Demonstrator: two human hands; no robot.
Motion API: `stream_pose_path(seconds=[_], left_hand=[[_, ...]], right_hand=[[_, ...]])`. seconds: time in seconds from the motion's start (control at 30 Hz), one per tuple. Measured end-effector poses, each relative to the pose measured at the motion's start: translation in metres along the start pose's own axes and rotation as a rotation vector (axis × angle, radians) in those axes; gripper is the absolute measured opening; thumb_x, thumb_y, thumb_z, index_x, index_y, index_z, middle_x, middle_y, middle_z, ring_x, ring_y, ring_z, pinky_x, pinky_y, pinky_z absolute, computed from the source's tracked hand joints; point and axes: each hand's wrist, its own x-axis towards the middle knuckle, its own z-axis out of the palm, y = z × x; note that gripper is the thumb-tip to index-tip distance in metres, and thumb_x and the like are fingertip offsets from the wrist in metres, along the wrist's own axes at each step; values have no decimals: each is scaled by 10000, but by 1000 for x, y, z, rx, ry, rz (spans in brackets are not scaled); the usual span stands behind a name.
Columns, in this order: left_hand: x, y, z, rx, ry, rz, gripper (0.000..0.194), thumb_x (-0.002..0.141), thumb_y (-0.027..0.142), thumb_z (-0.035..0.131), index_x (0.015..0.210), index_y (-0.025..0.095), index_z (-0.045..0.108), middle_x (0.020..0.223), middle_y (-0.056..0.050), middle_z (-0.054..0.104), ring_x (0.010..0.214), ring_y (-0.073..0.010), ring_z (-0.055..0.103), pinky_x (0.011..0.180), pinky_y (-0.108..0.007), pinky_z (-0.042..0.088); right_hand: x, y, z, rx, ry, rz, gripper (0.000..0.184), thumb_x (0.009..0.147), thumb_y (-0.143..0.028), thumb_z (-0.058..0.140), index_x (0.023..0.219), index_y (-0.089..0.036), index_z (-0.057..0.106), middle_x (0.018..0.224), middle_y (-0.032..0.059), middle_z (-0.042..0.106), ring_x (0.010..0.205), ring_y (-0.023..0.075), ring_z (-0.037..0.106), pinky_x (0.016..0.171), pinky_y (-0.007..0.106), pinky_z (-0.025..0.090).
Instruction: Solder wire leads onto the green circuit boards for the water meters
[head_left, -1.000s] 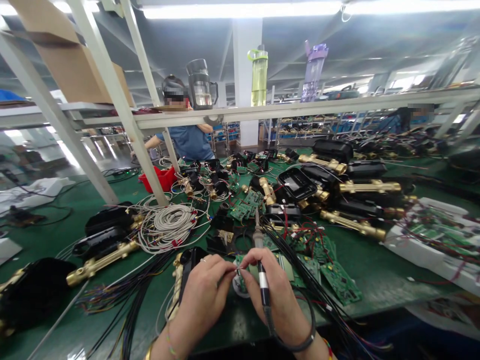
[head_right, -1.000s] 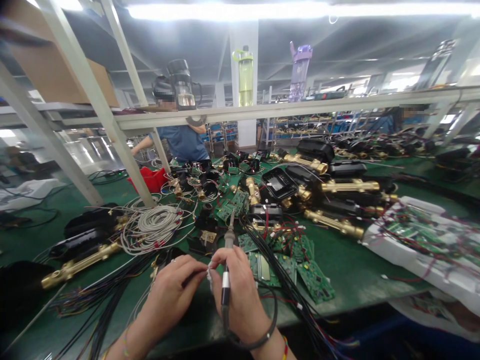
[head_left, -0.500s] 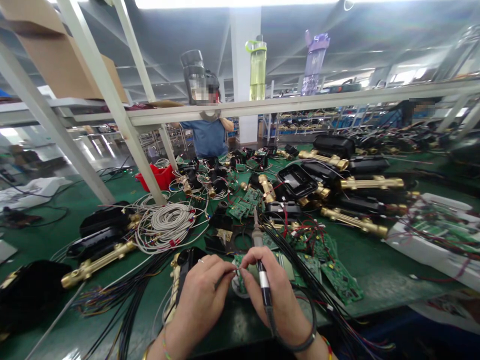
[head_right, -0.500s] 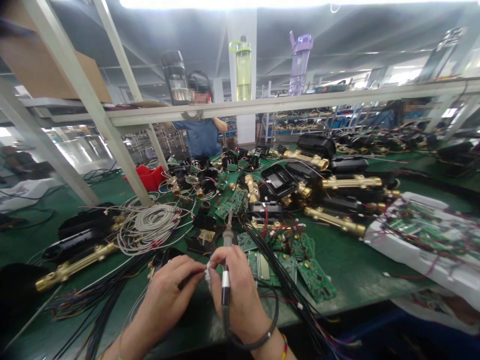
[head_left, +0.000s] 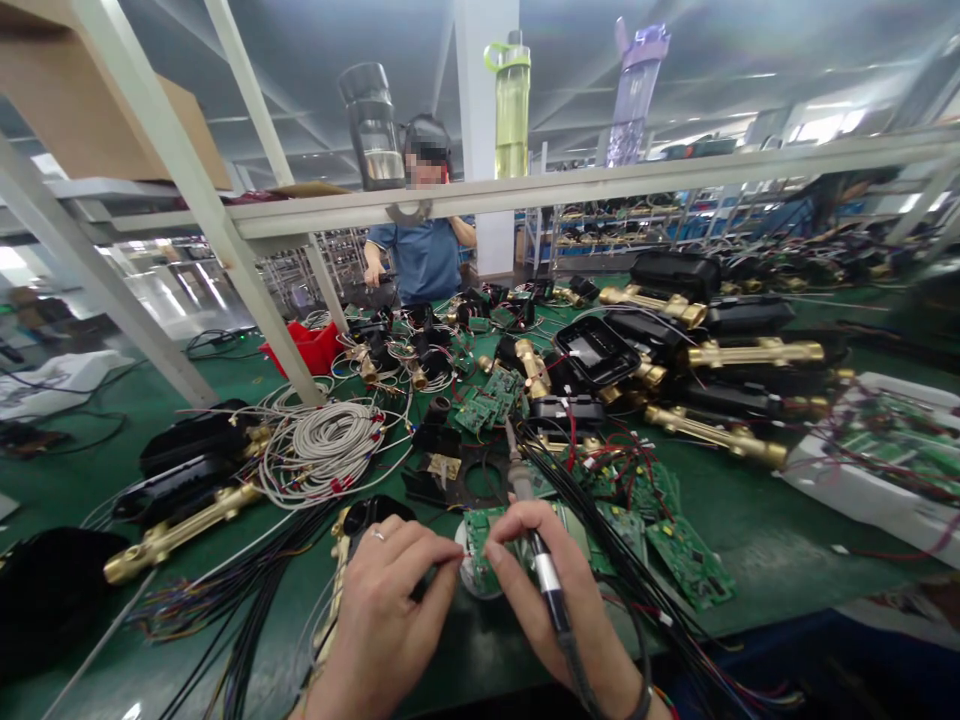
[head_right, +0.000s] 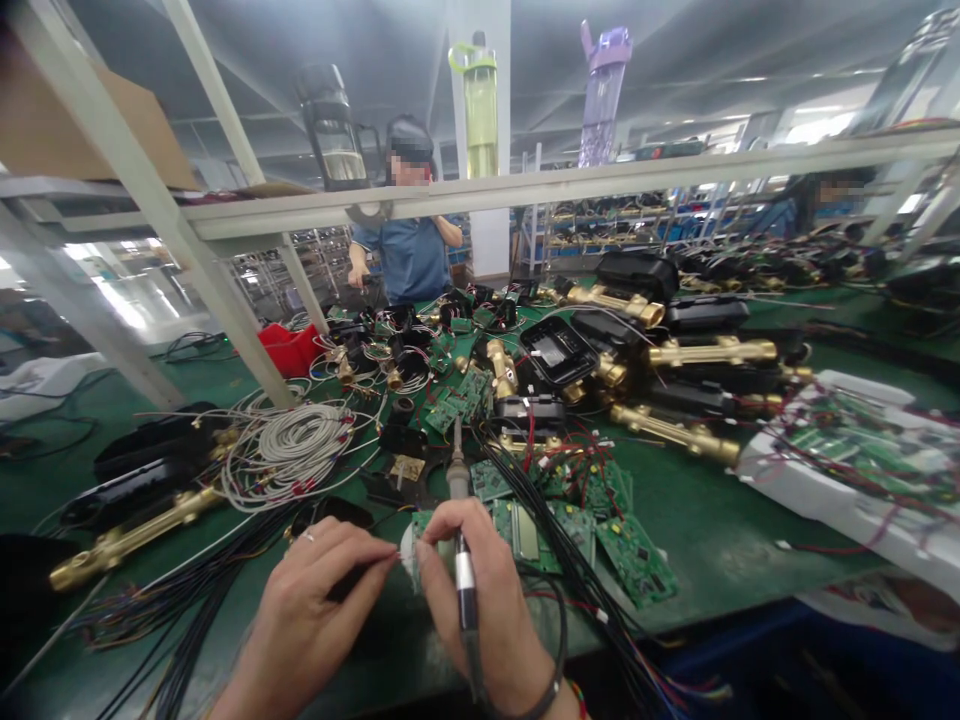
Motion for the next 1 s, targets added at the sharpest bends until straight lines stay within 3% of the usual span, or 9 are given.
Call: stream_pose_path(seconds=[0.1, 0.2, 0.27, 0.4, 0.47, 0.63, 0.9, 1.0], left_hand=[[1, -1, -4, 87, -42, -8, 150, 958, 161, 633, 876, 271, 695, 849, 37, 706, 814, -207, 576, 750, -366, 387], [2, -4, -6, 140, -91, 5, 162, 940, 162, 625, 869, 282, 708, 920, 19, 721, 901, -231, 601, 787, -390, 396], [4, -6, -5, 163, -107, 9, 174, 931, 172, 611, 860, 290, 717, 959, 2, 729, 985, -258, 623, 825, -416, 422], [11, -8, -4, 174, -177, -34, 198, 907, 201, 584, 812, 303, 723, 1042, -19, 749, 1159, -337, 638, 910, -536, 477], [15, -7, -4, 158, -244, -61, 214, 895, 203, 562, 786, 304, 716, 1050, -15, 759, 1174, -360, 651, 901, -589, 506], [22, -4, -5, 150, -322, -90, 224, 873, 198, 532, 756, 288, 700, 1033, -19, 777, 1149, -365, 685, 871, -621, 561], [21, -5, -3, 155, -297, -15, 195, 866, 164, 537, 775, 277, 667, 946, 5, 778, 1066, -311, 709, 881, -532, 549], [19, -6, -4, 164, -290, -3, 184, 863, 155, 540, 786, 275, 656, 944, 6, 777, 1067, -314, 704, 873, -523, 528]], right_hand=[[-4, 10, -12, 110, 62, 72, 243, 1078, -412, 494, 946, -263, 633, 806, -11, 685, 727, 150, 652, 701, 262, 505], [-7, 21, -22, 272, 164, 104, 415, 1098, -590, 328, 1223, -313, 611, 737, -12, 717, 793, 202, 706, 816, 340, 532], [-7, 23, -28, 358, 221, 165, 505, 1072, -672, 285, 1308, -334, 576, 700, -15, 707, 780, 211, 704, 789, 345, 539], [-2, 17, -39, 462, 354, 276, 609, 999, -769, 383, 1001, -274, 737, 681, 10, 670, 653, 173, 637, 631, 285, 514], [-1, 16, -44, 474, 408, 296, 573, 987, -729, 486, 881, -242, 768, 643, 14, 647, 617, 156, 614, 609, 270, 501], [-2, 24, -46, 487, 464, 331, 268, 900, -432, 789, 760, -229, 687, 582, -39, 586, 569, 112, 549, 615, 245, 464], [-2, 30, -39, 551, 379, 349, 419, 909, -350, 778, 630, -214, 497, 476, -53, 470, 540, 131, 460, 588, 279, 406], [-1, 32, -38, 552, 367, 347, 442, 900, -339, 779, 606, -210, 474, 474, -58, 451, 528, 127, 432, 645, 304, 423]])
